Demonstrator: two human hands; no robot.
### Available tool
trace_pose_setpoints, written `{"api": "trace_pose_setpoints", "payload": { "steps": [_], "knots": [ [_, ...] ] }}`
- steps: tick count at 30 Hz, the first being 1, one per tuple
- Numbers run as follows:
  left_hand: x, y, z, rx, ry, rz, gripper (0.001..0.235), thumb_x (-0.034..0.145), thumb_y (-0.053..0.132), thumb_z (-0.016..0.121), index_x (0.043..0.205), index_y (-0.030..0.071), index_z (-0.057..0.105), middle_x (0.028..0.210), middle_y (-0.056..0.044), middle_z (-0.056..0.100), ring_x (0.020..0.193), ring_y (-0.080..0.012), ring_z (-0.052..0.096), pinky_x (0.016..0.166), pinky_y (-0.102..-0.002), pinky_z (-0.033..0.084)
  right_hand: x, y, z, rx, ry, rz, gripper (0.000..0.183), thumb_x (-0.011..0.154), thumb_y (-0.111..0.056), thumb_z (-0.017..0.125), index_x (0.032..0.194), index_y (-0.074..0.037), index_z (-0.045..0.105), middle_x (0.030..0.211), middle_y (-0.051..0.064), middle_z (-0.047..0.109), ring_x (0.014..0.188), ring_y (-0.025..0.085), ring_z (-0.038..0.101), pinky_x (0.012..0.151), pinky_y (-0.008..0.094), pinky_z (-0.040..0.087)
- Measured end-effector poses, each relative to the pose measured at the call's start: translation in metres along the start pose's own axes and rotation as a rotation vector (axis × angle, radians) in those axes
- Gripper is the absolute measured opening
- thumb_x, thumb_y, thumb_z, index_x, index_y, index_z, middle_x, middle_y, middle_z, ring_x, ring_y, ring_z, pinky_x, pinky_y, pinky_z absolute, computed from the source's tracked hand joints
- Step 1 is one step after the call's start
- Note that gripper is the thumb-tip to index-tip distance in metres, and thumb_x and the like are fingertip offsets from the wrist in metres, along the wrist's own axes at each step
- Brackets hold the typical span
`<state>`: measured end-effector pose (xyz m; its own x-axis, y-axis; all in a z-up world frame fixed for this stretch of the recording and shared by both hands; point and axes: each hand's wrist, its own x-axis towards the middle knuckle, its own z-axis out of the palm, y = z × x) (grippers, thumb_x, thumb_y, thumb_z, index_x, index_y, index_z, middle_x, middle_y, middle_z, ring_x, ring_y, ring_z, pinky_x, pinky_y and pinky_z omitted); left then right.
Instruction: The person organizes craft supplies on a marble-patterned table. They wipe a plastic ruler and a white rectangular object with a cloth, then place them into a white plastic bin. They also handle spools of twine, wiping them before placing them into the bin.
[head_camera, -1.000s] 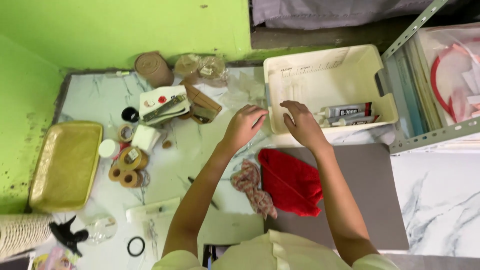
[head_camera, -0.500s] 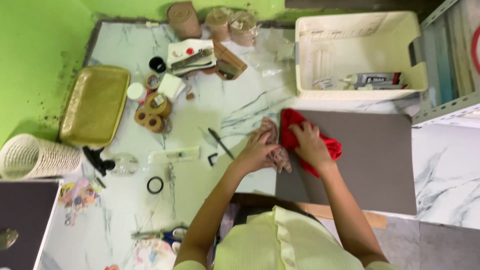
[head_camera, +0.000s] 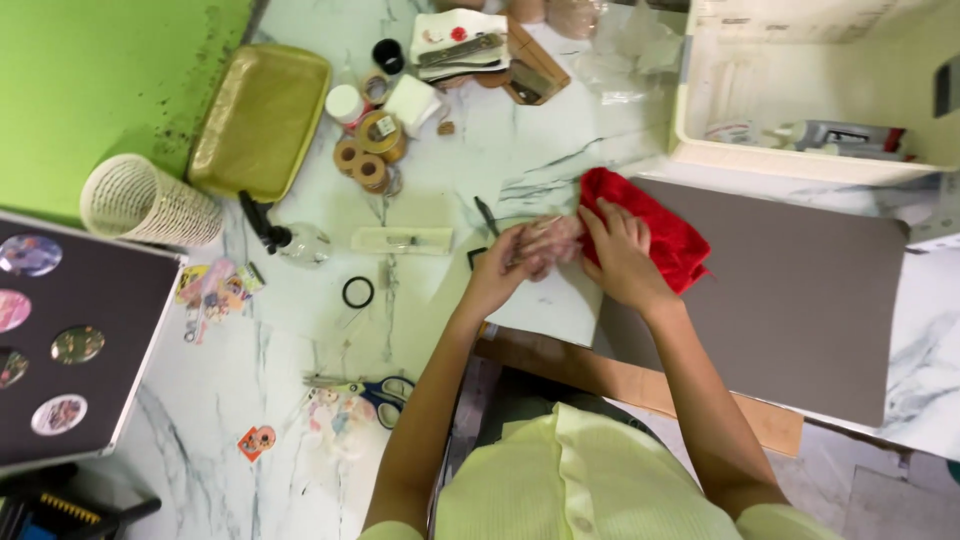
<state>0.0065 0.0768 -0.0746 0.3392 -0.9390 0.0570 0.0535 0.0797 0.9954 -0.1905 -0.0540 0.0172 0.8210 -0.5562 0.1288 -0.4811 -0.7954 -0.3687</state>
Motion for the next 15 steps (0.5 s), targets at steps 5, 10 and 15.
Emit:
{"api": "trace_pose_setpoints", "payload": {
  "steps": [5, 10, 15],
  "knots": [
    [-0.034, 0.033, -0.003, 0.27, -0.06, 0.166, 0.063, 0.096, 0.014, 0.072, 0.149, 0.001, 0.042, 0.148, -0.019, 0.051, 0.132, -0.0266, 0.053, 0.104, -0.037, 0.048, 0.003, -0.063, 0.007, 0.082, 0.02, -0.133, 0.083, 0.084, -0.02, 0.073, 0.155, -0.003, 0.035, 0.156, 0.026, 0.033, 0.143, 0.046, 0.032, 0.116, 0.06, 0.027],
    [-0.086, 0.026, -0.022, 0.246, 0.054, 0.039, 0.044, 0.1, 0.017, 0.065, 0.14, 0.002, 0.056, 0.136, -0.014, 0.066, 0.117, -0.0238, 0.069, 0.099, -0.034, 0.057, 0.006, -0.1, 0.031, 0.231, -0.036, -0.303, 0.057, 0.087, -0.014, 0.067, 0.141, -0.002, 0.052, 0.145, 0.022, 0.051, 0.135, 0.042, 0.049, 0.112, 0.049, 0.041],
    [-0.15, 0.03, -0.057, 0.247, 0.254, -0.065, 0.034, 0.102, 0.017, 0.065, 0.132, 0.002, 0.064, 0.124, -0.01, 0.073, 0.108, -0.0188, 0.071, 0.094, -0.033, 0.058, 0.016, -0.147, 0.066, 0.308, -0.33, -0.337, 0.035, 0.093, -0.014, 0.065, 0.127, -0.006, 0.064, 0.122, 0.015, 0.069, 0.108, 0.035, 0.066, 0.091, 0.044, 0.055]
  ]
}}
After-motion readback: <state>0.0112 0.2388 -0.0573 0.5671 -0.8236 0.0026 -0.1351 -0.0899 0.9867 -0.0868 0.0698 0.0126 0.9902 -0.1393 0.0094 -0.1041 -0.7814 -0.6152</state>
